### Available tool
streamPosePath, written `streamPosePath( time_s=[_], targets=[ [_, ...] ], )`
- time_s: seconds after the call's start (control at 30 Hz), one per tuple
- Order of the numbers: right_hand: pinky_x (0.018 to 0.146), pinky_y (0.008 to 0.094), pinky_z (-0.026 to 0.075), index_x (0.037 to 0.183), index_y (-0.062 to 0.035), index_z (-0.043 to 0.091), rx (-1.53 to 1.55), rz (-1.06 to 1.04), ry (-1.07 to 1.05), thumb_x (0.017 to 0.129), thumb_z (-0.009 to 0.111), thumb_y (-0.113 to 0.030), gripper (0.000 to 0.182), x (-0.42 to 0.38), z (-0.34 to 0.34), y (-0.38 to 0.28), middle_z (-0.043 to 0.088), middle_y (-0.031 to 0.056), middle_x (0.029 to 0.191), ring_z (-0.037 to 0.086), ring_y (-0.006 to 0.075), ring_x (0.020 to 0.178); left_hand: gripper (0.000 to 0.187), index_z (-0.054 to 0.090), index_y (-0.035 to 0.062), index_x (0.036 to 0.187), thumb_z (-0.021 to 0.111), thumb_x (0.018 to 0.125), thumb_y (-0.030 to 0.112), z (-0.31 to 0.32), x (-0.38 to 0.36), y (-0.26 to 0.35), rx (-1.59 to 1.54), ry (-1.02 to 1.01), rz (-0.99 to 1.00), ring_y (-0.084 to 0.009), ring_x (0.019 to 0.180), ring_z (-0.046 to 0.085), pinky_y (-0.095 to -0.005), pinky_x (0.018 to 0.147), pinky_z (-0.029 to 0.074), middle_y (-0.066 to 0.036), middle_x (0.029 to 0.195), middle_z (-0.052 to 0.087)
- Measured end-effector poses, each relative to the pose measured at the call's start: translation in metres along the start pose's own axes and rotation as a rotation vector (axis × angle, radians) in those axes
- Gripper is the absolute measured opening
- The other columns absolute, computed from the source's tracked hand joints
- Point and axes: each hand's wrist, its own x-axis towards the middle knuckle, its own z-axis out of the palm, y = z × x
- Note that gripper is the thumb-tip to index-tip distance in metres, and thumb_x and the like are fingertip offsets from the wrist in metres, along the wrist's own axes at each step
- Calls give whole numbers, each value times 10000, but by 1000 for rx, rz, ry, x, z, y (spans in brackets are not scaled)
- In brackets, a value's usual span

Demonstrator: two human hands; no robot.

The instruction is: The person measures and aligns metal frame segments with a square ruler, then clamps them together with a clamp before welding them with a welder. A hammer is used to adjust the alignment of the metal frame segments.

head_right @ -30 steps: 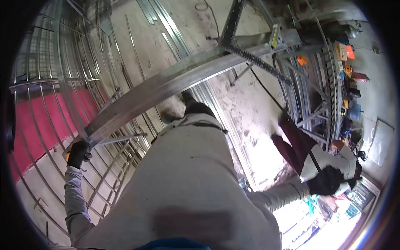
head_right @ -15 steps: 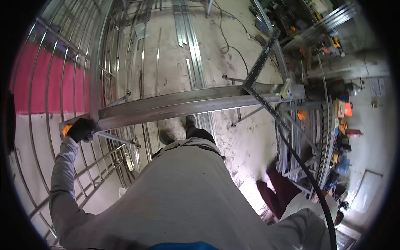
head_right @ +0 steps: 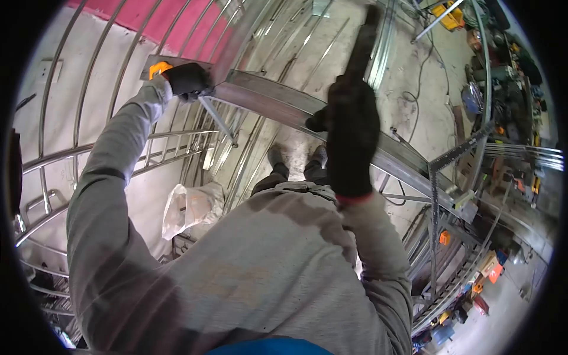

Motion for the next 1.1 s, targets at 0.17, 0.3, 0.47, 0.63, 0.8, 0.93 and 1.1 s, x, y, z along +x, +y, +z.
streamPosePath(
  time_s=[0.17,0.3,0.47,0.63,0.8,0.93,1.1],
  targets=[
    [571,298,461,1019,-70,596,-246,107,-146,985,677,-177,139,10,39,52,547,1,742,555,80,651,368,690,-11,796,619,981,300,-6,-9,19,-528,-4,-320,-217,579,727,-352,536,614,-106,661,664],
    [624,384,496,1004,-58,599,-364,-49,-229,957,687,-251,217,41,72,62,586,71,749,618,198,669,382,687,-14,789,676,951,333,-7,-16,25,-598,45,-346,-220,544,697,-341,527,598,-105,651,659],
    [752,508,504,970,-36,620,-607,-161,-221,896,650,-322,297,90,106,102,640,191,855,652,407,847,401,729,8,920,705,974,405,3,2,-2,-433,15,-225,-233,620,727,-376,550,615,-114,727,709],
    [764,541,513,938,-41,613,-793,-215,-214,853,675,-311,290,111,137,130,664,203,912,654,433,861,436,732,5,880,693,971,430,1,-1,7,-538,5,-354,-234,645,746,-373,579,620,-109,744,724],
    [785,546,530,947,-47,615,-813,-235,-213,844,694,-286,272,123,153,146,666,208,914,662,441,879,328,604,16,766,708,942,272,2,-9,14,-587,63,-254,-195,456,540,-338,415,466,-51,572,493],
    [791,546,538,1007,-46,621,-892,-200,-311,839,703,-259,283,125,159,153,666,211,926,674,442,890,385,620,5,736,685,957,314,-4,-15,22,-567,66,-265,-209,467,579,-348,439,491,-58,567,525],
    [836,550,537,1201,-67,649,-909,-276,-310,838,708,-215,397,120,159,152,655,215,1068,666,449,952,450,679,4,738,664,964,393,-9,-26,32,-502,97,-264,-229,526,671,-372,512,557,-79,588,614]
  ],
)
